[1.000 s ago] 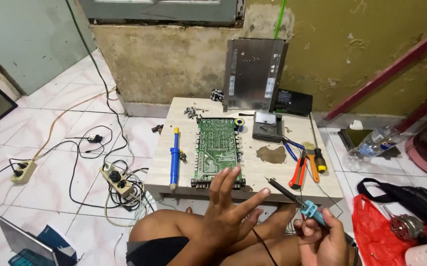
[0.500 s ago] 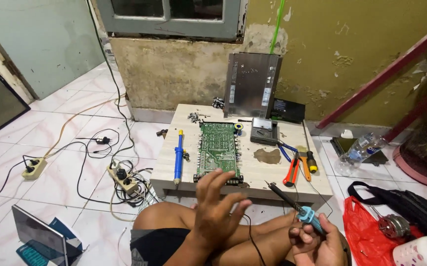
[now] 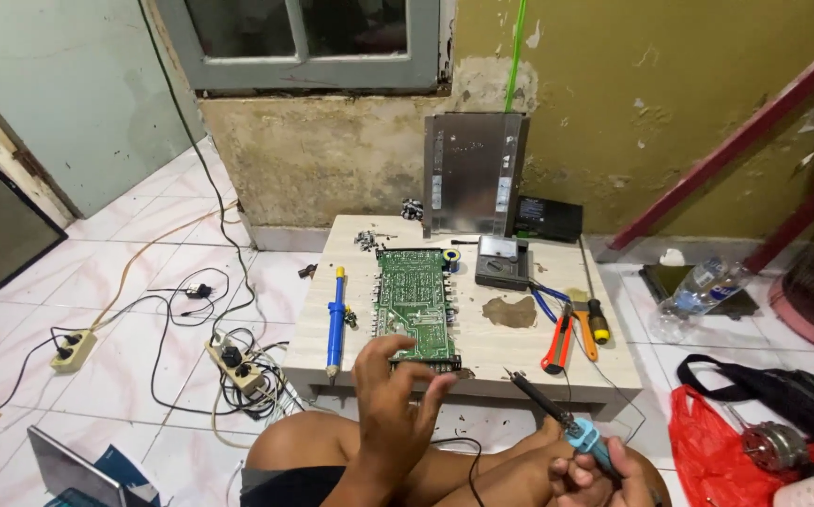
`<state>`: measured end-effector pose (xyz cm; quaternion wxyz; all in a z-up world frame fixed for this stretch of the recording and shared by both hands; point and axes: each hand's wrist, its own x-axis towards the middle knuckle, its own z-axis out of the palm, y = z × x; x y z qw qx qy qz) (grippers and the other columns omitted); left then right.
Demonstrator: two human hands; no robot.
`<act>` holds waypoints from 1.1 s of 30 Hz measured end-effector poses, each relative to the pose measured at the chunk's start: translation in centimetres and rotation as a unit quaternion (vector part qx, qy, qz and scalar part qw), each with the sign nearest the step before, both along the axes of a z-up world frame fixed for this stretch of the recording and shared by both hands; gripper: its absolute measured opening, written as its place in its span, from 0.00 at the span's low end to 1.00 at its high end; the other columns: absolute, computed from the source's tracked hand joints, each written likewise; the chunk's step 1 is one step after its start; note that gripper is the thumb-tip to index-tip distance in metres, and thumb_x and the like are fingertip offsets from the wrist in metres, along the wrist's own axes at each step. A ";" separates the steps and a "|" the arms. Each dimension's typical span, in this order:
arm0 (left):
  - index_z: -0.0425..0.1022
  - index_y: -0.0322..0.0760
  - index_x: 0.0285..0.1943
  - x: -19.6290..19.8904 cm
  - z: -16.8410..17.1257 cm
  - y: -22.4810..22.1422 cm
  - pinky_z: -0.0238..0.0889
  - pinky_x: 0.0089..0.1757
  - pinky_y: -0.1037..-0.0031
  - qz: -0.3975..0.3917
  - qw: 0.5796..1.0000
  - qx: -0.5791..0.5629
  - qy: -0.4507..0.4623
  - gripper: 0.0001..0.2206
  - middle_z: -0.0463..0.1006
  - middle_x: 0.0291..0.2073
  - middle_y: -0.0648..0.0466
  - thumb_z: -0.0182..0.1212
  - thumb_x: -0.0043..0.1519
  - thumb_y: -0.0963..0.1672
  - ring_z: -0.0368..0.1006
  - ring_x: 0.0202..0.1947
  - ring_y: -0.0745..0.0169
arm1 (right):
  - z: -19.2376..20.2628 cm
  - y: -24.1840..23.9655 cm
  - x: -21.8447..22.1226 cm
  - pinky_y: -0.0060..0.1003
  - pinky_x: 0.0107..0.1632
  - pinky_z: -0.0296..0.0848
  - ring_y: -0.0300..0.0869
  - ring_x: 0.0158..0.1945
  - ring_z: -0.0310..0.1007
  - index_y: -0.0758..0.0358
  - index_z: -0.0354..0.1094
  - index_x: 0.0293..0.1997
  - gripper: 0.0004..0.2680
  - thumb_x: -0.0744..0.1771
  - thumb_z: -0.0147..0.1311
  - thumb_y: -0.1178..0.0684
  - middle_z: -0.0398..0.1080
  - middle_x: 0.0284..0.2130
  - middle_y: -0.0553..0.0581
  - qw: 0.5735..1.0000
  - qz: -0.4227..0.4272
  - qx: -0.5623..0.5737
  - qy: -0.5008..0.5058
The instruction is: Desoldering and removing electronic components from a printed circuit board using a soldering iron and a desoldering pump.
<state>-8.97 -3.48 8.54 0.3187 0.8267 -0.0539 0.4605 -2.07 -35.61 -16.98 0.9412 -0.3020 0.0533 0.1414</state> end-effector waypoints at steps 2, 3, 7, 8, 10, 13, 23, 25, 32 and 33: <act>0.72 0.40 0.19 -0.3 0.8 0.0 0.56 0.55 0.62 -0.038 0.999 -0.020 -0.006 0.18 0.73 0.46 0.51 0.64 0.61 0.49 0.66 0.53 0.53 | -0.1 0.3 -0.9 0.62 0.50 0.74 0.56 0.34 0.74 0.77 0.72 0.36 0.24 0.76 0.41 0.39 0.67 0.17 0.59 0.996 -0.050 0.017 -0.072; 0.74 0.39 0.28 -0.2 0.8 -0.1 0.60 0.57 0.59 -0.063 0.998 -0.018 -0.010 0.12 0.71 0.50 0.48 0.68 0.59 0.48 0.66 0.56 0.49 | 1.7 0.6 -1.9 0.62 0.46 0.77 0.60 0.35 0.76 0.77 0.68 0.48 0.19 0.75 0.40 0.43 0.69 0.23 0.66 0.987 -0.101 -0.092 -0.081; 0.82 0.43 0.43 0.8 1.5 -0.7 0.55 0.63 0.54 -0.124 0.991 0.049 -0.002 0.07 0.68 0.58 0.46 0.66 0.61 0.47 0.61 0.62 0.45 | 1.9 0.8 0.2 0.66 0.53 0.72 0.54 0.37 0.77 0.74 0.64 0.65 0.15 0.72 0.49 0.54 0.77 0.31 0.73 0.962 -0.011 0.038 -0.270; 0.82 0.43 0.43 1.4 1.2 -1.0 0.55 0.63 0.54 -0.124 0.991 0.047 0.006 0.07 0.68 0.58 0.46 0.66 0.61 0.47 0.61 0.62 0.45 | 1.8 0.2 0.4 0.66 0.53 0.72 0.54 0.37 0.77 0.74 0.64 0.65 0.15 0.72 0.49 0.54 0.77 0.31 0.73 0.964 -0.011 0.037 -0.262; 0.78 0.53 0.59 2.6 0.6 -1.7 0.51 0.66 0.50 -0.097 0.986 0.134 0.029 0.25 0.58 0.65 0.46 0.78 0.51 0.43 0.55 0.66 0.43 | 1.4 -0.9 1.0 0.48 0.41 0.78 0.57 0.42 0.76 0.61 0.67 0.67 0.14 0.71 0.52 0.56 0.70 0.47 0.92 0.968 0.079 0.064 -0.228; 0.68 0.41 0.69 6.1 -2.3 -1.4 0.44 0.62 0.41 0.055 0.961 0.144 0.228 0.28 0.47 0.71 0.38 0.66 0.58 0.46 0.46 0.68 0.31 | 4.8 0.0 0.1 0.58 0.50 0.77 0.62 0.46 0.78 0.71 0.65 0.66 0.15 0.70 0.44 0.63 0.71 0.49 0.93 0.966 0.015 0.000 -0.256; 0.76 0.39 0.50 8.2 -0.8 -0.4 0.58 0.59 0.56 -0.127 0.981 0.044 0.143 0.15 0.64 0.61 0.45 0.72 0.55 0.40 0.62 0.61 0.42 | 1.4 -3.5 0.6 0.42 0.35 0.85 0.56 0.49 0.81 0.70 0.65 0.65 0.17 0.66 0.51 0.65 0.72 0.53 0.88 0.965 0.032 -0.163 -0.203; 0.77 0.49 0.57 8.4 -0.9 -0.5 0.57 0.61 0.53 -0.162 0.976 0.079 0.123 0.18 0.62 0.62 0.43 0.69 0.57 0.40 0.61 0.62 0.42 | -2.2 -6.2 1.6 0.54 0.44 0.89 0.57 0.51 0.84 0.70 0.69 0.59 0.16 0.64 0.54 0.67 0.77 0.53 0.79 0.952 0.125 -0.242 -0.137; 0.71 0.34 0.51 11.6 -3.1 1.2 0.55 0.58 0.47 0.035 0.970 0.062 0.231 0.15 0.59 0.63 0.34 0.65 0.56 0.38 0.58 0.63 0.32 | -2.8 -6.6 4.1 0.53 0.44 0.69 0.60 0.37 0.75 0.90 0.69 0.57 0.16 0.68 0.42 0.62 0.79 0.44 0.87 0.945 0.172 -0.266 0.075; 0.71 0.36 0.43 11.6 -2.6 1.3 0.55 0.57 0.52 0.015 0.977 0.040 0.210 0.09 0.63 0.59 0.39 0.66 0.58 0.41 0.60 0.60 0.37 | -1.1 -5.6 4.9 0.44 0.43 0.80 0.51 0.41 0.83 0.67 0.65 0.60 0.15 0.66 0.52 0.61 0.81 0.45 0.77 0.900 0.152 -0.340 -0.229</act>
